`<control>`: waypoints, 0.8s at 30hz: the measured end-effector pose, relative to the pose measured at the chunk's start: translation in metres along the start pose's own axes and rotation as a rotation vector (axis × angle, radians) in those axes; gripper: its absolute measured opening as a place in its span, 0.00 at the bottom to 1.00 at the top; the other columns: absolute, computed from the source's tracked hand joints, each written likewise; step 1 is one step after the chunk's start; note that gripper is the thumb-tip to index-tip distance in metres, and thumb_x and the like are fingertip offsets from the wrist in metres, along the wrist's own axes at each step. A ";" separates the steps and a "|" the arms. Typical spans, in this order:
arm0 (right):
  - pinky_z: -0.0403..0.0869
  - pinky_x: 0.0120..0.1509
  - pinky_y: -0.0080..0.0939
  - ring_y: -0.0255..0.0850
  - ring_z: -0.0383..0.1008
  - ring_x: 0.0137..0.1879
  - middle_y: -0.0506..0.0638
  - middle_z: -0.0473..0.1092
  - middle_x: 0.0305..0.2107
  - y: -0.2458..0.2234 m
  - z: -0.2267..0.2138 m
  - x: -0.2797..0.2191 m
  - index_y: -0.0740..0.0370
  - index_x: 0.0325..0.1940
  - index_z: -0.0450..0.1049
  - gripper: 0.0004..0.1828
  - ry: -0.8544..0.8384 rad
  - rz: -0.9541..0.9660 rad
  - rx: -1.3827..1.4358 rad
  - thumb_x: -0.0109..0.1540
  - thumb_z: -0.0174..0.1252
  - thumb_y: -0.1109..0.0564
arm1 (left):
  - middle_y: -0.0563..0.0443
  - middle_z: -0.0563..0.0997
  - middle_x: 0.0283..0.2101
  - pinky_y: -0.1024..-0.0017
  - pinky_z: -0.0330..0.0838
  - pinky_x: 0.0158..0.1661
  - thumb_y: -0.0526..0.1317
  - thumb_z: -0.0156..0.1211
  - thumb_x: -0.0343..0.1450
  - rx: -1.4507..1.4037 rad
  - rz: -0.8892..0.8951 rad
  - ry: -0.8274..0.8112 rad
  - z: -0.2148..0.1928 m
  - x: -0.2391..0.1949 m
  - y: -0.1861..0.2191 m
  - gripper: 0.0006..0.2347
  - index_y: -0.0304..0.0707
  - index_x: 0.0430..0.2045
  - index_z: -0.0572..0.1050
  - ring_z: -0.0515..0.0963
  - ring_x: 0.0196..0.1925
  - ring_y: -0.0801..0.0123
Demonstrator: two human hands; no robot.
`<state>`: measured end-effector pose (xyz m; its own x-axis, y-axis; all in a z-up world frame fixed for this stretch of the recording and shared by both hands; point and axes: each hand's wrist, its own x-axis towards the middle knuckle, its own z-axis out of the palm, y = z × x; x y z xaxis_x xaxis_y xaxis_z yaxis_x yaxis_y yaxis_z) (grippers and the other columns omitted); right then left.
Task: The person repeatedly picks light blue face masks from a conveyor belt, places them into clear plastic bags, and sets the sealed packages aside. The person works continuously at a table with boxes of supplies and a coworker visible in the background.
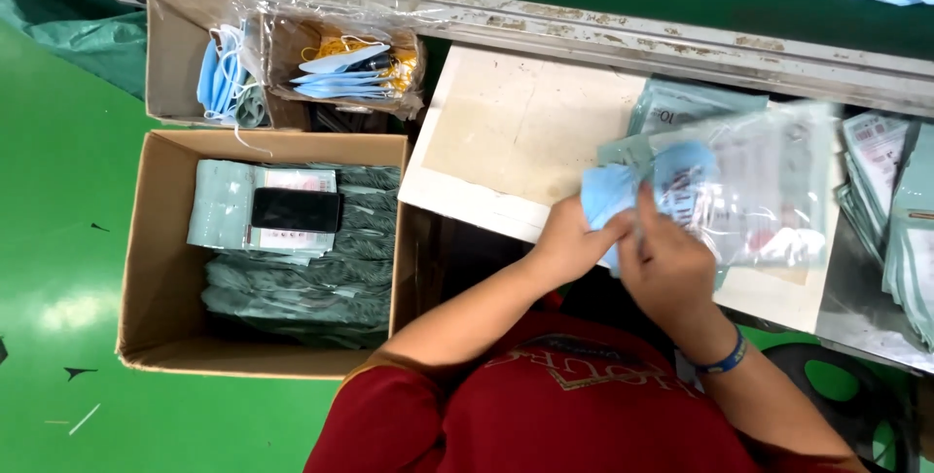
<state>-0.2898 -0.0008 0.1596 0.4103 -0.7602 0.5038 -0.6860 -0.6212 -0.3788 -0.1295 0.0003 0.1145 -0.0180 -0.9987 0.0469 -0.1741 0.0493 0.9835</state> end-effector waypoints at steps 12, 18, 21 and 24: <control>0.74 0.41 0.48 0.51 0.75 0.34 0.60 0.74 0.34 0.027 0.003 -0.060 0.65 0.63 0.71 0.26 -0.152 0.065 0.221 0.58 0.59 0.66 | 0.50 0.76 0.59 0.64 0.72 0.62 0.40 0.49 0.79 -1.208 -0.536 -0.331 0.036 -0.018 -0.034 0.16 0.39 0.62 0.69 0.77 0.60 0.67; 0.76 0.48 0.48 0.52 0.77 0.43 0.59 0.75 0.41 0.013 -0.072 0.010 0.65 0.57 0.73 0.32 -0.293 -0.030 0.378 0.50 0.70 0.57 | 0.35 0.81 0.53 0.63 0.75 0.53 0.42 0.50 0.77 -0.134 -0.131 -0.864 0.038 -0.028 -0.034 0.16 0.31 0.55 0.74 0.80 0.53 0.57; 0.77 0.43 0.42 0.45 0.80 0.40 0.55 0.80 0.40 0.054 -0.054 -0.006 0.63 0.50 0.78 0.25 -0.456 0.125 0.475 0.49 0.72 0.58 | 0.37 0.83 0.51 0.63 0.77 0.50 0.39 0.55 0.74 0.583 0.093 -0.884 0.025 -0.028 0.010 0.12 0.32 0.48 0.79 0.83 0.51 0.55; 0.77 0.38 0.37 0.37 0.80 0.35 0.51 0.82 0.34 0.072 -0.054 -0.013 0.62 0.45 0.82 0.16 -0.458 0.289 0.550 0.53 0.71 0.61 | 0.42 0.83 0.48 0.65 0.78 0.47 0.41 0.57 0.77 0.802 0.045 -0.528 -0.003 -0.027 0.070 0.10 0.36 0.47 0.79 0.83 0.48 0.58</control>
<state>-0.3770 -0.0251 0.1681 0.5500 -0.8352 -0.0001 -0.4559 -0.3001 -0.8379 -0.1386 0.0311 0.1824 -0.4481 -0.8722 -0.1961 -0.7809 0.2751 0.5609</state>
